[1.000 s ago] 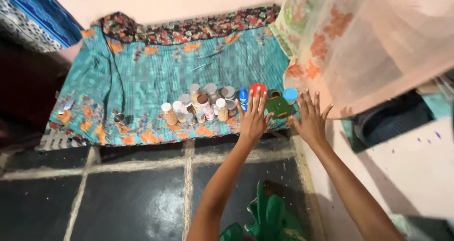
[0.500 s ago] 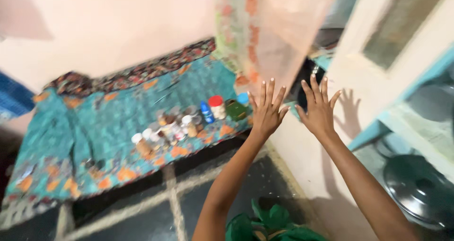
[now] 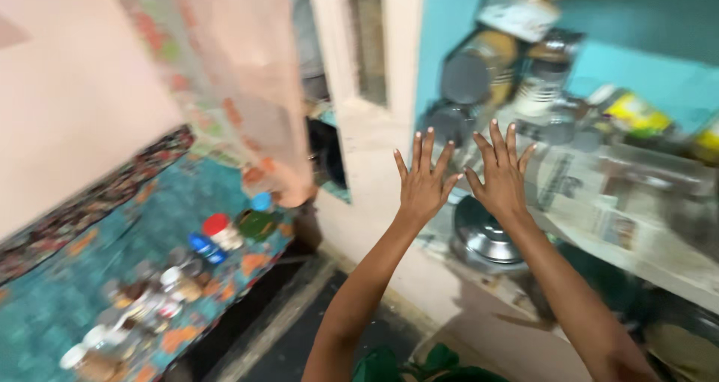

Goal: The person repeatedly takes various jars and containers from a cluttered shelf and places them onto a nearby bed. The person handles items one by one or in small groups, moving them from the shelf to the bed surface.

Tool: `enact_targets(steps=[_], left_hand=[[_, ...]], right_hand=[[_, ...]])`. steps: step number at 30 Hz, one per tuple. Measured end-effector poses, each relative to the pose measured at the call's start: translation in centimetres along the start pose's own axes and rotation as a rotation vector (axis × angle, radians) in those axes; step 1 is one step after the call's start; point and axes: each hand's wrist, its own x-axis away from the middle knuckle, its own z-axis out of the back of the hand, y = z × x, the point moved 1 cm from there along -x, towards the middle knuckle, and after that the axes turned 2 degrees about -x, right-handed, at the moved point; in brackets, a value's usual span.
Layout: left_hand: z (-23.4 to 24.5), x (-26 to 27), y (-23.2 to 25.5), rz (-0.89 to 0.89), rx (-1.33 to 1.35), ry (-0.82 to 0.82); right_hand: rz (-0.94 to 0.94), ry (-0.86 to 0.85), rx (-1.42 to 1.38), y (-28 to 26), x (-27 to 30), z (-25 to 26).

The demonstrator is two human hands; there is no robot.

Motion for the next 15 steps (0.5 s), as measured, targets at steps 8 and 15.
enact_targets(steps=[8, 15], left_hand=[[-9.0, -1.9, 13.7, -0.161, 0.173, -0.057], [-12.3, -2.9, 18.4, -0.146, 0.216, -0.122]], right_hand=[[-0.169, 0.086, 0.199, 13.7, 6.4, 8.8], [-0.186, 0.126, 0.131, 19.1, 8.6, 11.7]])
